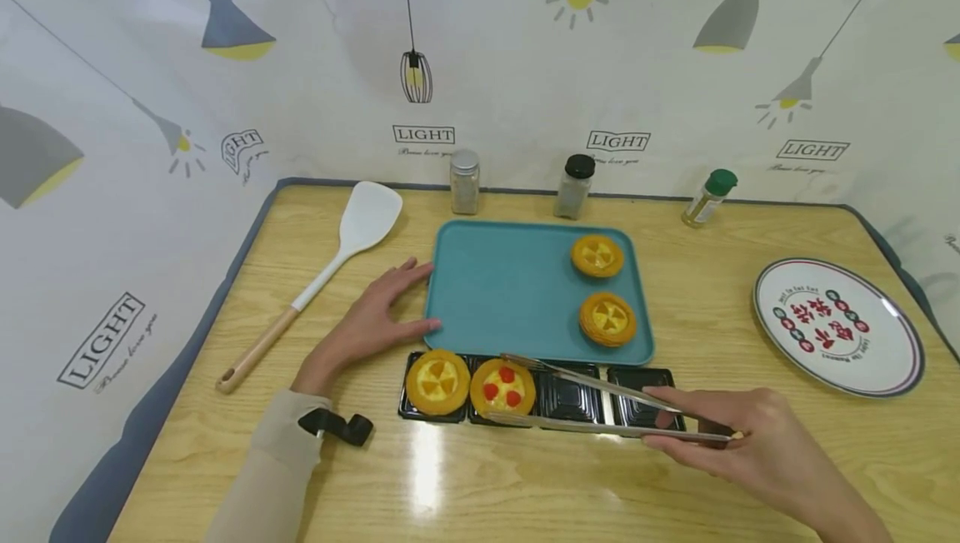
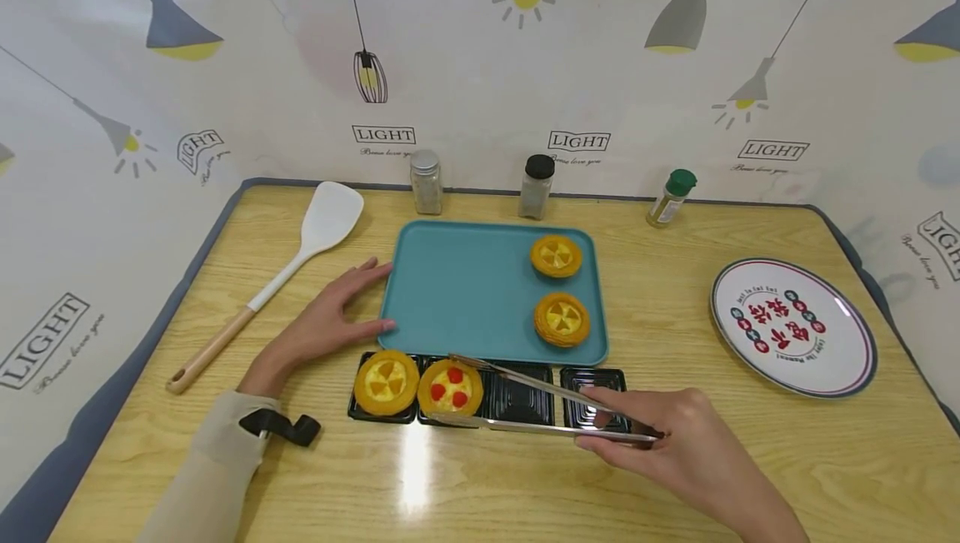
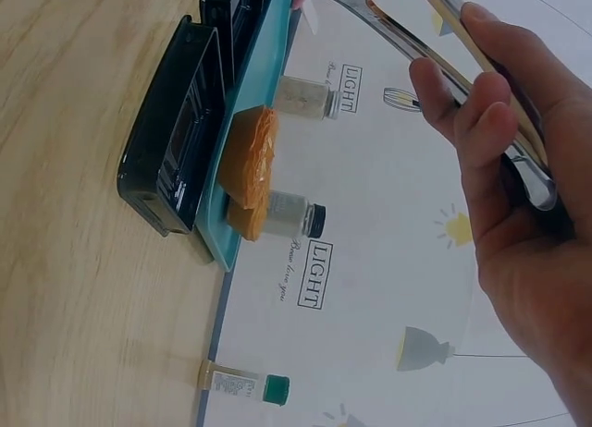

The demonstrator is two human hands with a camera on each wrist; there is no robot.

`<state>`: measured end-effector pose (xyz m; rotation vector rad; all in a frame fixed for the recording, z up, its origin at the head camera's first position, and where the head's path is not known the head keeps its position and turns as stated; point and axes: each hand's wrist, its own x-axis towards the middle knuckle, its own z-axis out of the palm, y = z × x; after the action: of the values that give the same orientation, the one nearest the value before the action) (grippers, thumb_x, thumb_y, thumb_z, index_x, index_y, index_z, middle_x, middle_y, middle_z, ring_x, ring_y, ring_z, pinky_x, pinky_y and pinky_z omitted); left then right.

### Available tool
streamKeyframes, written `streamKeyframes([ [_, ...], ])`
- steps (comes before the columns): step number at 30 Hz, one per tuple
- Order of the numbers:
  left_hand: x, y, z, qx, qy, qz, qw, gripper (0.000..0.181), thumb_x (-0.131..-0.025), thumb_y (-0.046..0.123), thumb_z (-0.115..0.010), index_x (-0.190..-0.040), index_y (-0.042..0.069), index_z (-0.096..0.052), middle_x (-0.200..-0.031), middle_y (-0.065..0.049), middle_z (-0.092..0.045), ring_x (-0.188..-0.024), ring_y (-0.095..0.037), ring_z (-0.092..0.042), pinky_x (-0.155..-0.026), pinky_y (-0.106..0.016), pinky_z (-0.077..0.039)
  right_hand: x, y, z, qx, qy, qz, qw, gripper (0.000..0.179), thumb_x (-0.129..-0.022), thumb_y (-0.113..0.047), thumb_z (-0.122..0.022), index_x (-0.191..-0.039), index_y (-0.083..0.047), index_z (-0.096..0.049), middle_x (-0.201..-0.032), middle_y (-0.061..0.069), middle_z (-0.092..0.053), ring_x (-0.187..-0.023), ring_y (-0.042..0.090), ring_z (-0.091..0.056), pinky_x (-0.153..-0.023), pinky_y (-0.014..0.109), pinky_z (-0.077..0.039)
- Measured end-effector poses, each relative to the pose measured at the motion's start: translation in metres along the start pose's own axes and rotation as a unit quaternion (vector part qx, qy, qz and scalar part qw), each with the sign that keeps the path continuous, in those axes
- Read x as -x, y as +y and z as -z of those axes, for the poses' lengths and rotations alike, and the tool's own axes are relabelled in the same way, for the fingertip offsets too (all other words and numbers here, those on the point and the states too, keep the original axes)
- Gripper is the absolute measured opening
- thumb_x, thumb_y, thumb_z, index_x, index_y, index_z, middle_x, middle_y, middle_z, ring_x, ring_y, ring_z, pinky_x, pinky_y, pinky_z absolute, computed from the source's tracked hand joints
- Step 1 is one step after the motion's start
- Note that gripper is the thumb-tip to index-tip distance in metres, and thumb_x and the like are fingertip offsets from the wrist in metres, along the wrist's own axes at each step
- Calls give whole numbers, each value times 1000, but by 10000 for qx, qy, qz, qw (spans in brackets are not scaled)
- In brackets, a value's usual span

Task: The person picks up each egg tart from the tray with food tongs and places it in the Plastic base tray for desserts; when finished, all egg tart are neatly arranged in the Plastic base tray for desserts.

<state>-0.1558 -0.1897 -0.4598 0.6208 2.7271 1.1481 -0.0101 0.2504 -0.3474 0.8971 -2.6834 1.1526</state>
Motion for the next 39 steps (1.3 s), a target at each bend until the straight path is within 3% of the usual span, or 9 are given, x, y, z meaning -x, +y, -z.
streamKeyframes([
  [5, 0, 0, 0, 13, 9, -5, 10000, 86, -82, 61, -70, -154, 34, -32, -162, -2, -18, -147, -27, -13, -116, -56, -14, 0, 3, -2, 0, 3, 133, 9999, 43, -71, -9, -88, -112, -14, -75, -77, -19, -67, -50, -8, -50, -42, 9, -38],
  [10, 0, -1, -1, -26, 6, 35, 10000, 86, -82, 63, -68, -154, 35, -31, -162, -2, -18, -147, -25, -13, -116, -56, -14, 0, 4, 0, 23, -10, -17, 10000, 46, -71, -10, -88, -114, -13, -74, -82, -16, -70, -52, -6, -51, -42, 9, -38],
  [17, -1, -1, -1, -15, -8, -5, 10000, 85, -83, 62, -69, -154, 33, -32, -162, -2, -18, -147, -25, -13, -116, -56, -14, -10, 11, 15, 1, 651, -268, 9975, 59, -67, 3, -87, -122, -9, -70, -91, -2, -74, -53, 0, -60, -38, 14, -40],
  [21, -1, -2, -1, -11, -3, -9, 10000, 85, -83, 62, -69, -154, 33, -32, -162, -3, -18, -147, -25, -14, -116, -56, -15, -21, 28, 24, -23, 1269, -724, 9893, 55, -71, 6, -84, -122, -9, -70, -89, -1, -74, -44, 6, -55, -36, 19, -42],
  [24, -1, -2, -2, 5, 16, -25, 10000, 85, -83, 62, -69, -154, 33, -32, -162, -3, -18, -147, -25, -15, -115, -56, -16, -31, 43, 29, -18, 1667, -1348, 9767, 50, -77, -3, -83, -124, -13, -69, -89, -7, -74, -45, 10, -57, -37, 21, -45],
  [28, -1, -3, -1, 16, 43, -39, 10000, 84, -83, 61, -69, -153, 33, -33, -162, -3, -19, -147, -26, -15, -115, -57, -16, -42, 59, 29, -436, 1930, -2014, 9593, 48, -83, -11, -80, -129, -11, -66, -90, -10, -73, -48, 14, -62, -40, 24, -50],
  [32, -1, -3, -2, 11, 27, -49, 10000, 85, -83, 60, -70, -154, 33, -33, -161, -4, -19, -147, -27, -14, -115, -57, -15, -48, 61, 27, -747, 1993, -2266, 9505, 47, -84, -11, -79, -128, -3, -65, -87, -9, -73, -47, 15, -62, -41, 25, -51],
  [39, -2, -4, -3, -12, 37, -35, 10000, 85, -82, 62, -69, -153, 33, -33, -161, -2, -19, -147, -27, -14, -115, -56, -16, -49, 63, 26, -539, 2023, -2318, 9500, 44, -82, -13, -81, -123, -1, -68, -78, -10, -73, -44, 20, -60, -38, 23, -47],
])
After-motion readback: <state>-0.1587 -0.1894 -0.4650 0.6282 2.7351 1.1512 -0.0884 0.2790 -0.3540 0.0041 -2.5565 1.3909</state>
